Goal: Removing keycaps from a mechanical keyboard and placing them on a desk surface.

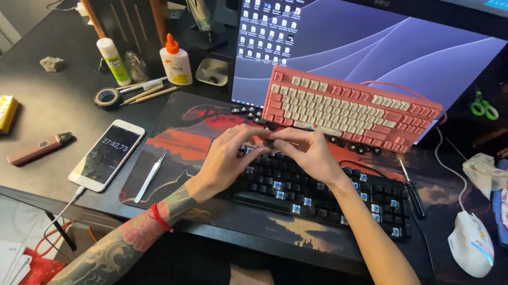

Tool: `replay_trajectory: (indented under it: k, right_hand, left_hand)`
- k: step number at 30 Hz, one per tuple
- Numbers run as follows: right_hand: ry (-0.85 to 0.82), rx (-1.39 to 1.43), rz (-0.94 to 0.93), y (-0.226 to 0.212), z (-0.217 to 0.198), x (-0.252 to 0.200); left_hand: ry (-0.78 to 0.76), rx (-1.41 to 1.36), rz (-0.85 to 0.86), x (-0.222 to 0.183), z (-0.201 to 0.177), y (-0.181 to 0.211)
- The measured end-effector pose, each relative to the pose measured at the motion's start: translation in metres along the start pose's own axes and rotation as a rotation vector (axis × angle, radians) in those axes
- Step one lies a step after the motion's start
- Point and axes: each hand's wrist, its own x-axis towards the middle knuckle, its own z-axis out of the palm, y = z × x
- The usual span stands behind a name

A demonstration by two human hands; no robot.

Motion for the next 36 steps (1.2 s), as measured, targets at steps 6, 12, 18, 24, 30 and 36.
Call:
replay_trajectory:
  k: [6,12,18,24,30,36]
  right_hand:
    - [-0.094,0.099,-0.103,0.005,-0.003,-0.003]
    - [-0.164,0.149,-0.135,0.008,-0.005,-0.007]
    - [-0.227,0.112,-0.089,-0.015,0.001,-0.011]
    - [-0.015,-0.018,0.029,-0.002,0.002,-0.007]
    - [0.117,-0.018,0.120,0.030,-0.017,0.001]
    - [0.118,-0.013,0.066,0.064,0.007,0.008]
  left_hand:
    - [0.093,-0.060,0.064,0.000,0.001,-0.002]
    - [0.132,-0.057,0.116,-0.002,0.001,-0.002]
    - [0.115,0.018,0.188,-0.002,-0.003,-0.002]
    - [0.024,0.066,0.186,0.006,-0.011,-0.018]
    - [0.144,0.186,-0.023,0.004,-0.026,-0.056]
    - [-0.062,0.134,-0.486,0.004,-0.031,-0.065]
